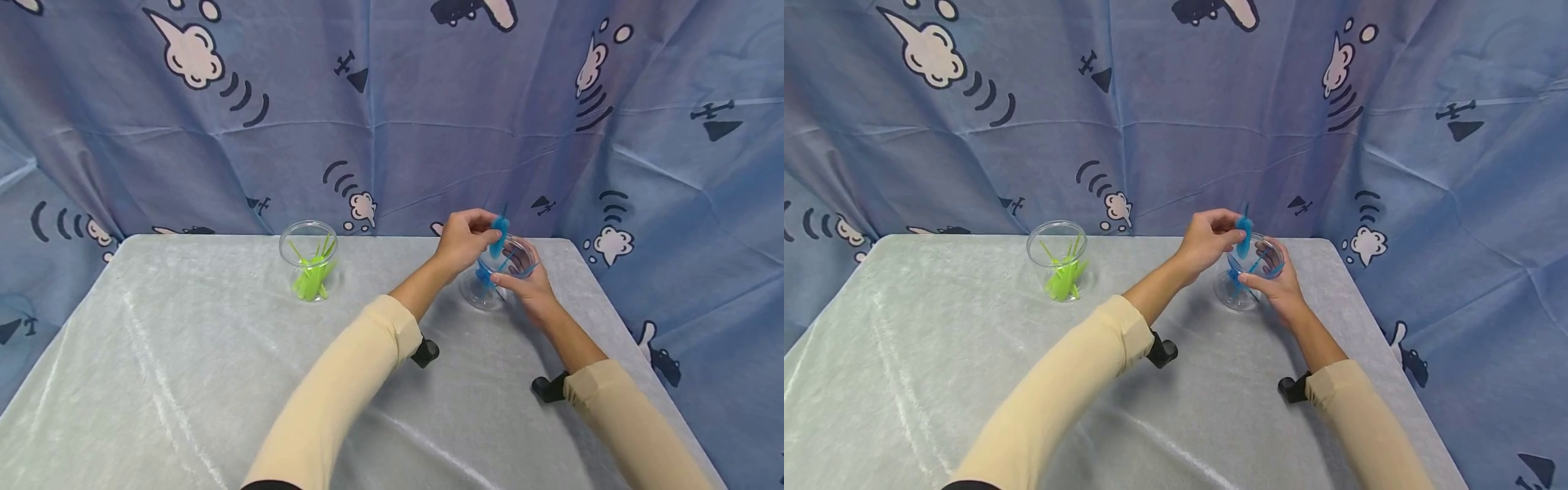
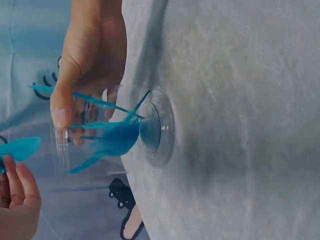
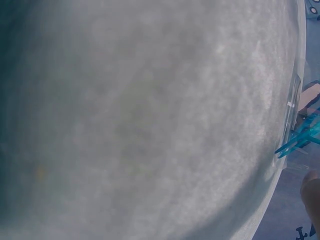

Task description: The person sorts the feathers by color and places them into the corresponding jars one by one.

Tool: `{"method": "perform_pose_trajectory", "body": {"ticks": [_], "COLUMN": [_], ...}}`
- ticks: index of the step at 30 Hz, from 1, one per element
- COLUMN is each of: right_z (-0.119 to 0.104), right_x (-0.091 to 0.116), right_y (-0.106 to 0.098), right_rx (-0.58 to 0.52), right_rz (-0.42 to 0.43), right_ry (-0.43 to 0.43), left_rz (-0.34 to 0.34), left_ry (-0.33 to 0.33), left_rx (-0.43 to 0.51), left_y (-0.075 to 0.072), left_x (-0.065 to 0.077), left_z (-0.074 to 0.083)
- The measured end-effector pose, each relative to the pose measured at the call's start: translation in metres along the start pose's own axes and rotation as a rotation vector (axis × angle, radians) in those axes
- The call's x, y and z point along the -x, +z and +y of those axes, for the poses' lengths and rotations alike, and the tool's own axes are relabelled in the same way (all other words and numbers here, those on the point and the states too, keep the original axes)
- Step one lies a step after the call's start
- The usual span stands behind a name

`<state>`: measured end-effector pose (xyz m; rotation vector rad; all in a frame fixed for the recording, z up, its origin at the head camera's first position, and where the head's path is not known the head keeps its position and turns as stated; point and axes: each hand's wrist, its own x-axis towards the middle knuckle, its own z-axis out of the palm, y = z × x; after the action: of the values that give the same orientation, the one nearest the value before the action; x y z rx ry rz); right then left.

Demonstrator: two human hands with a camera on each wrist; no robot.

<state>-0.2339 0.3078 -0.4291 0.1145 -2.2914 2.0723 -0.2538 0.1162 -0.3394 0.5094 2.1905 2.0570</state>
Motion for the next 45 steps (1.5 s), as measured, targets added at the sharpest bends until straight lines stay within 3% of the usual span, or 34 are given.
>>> {"method": "perform_pose_trajectory", "body": {"ticks": [14, 21, 27, 34, 45], "right_z": [-0.001, -0.002, -0.002, -0.002, 0.000], "right_x": [0.001, 0.001, 0.001, 0.001, 0.001], "right_y": [-0.001, 0.000, 0.000, -0.001, -0.001], "right_rx": [-0.017, -0.021, -0.027, 0.000, 0.045], "right_rz": [-0.021, -0.017, -0.006, -0.004, 0.010], "right_ry": [-0.010, -0.001, 0.012, 0.008, 0.004], "left_rz": [-0.048, -0.079, -0.108, -0.161, -0.190], "left_ry": [0.053, 0.044, 0.023, 0.037, 0.078], "left_rx": [-0.182, -0.323, -0.383, -0.367, -0.310], "left_y": [0.008, 0.008, 0.007, 0.005, -0.002], "left_x": [0.002, 0.003, 0.004, 0.005, 0.007], "left_z": [-0.012, -0.015, -0.016, -0.017, -0.016]}}
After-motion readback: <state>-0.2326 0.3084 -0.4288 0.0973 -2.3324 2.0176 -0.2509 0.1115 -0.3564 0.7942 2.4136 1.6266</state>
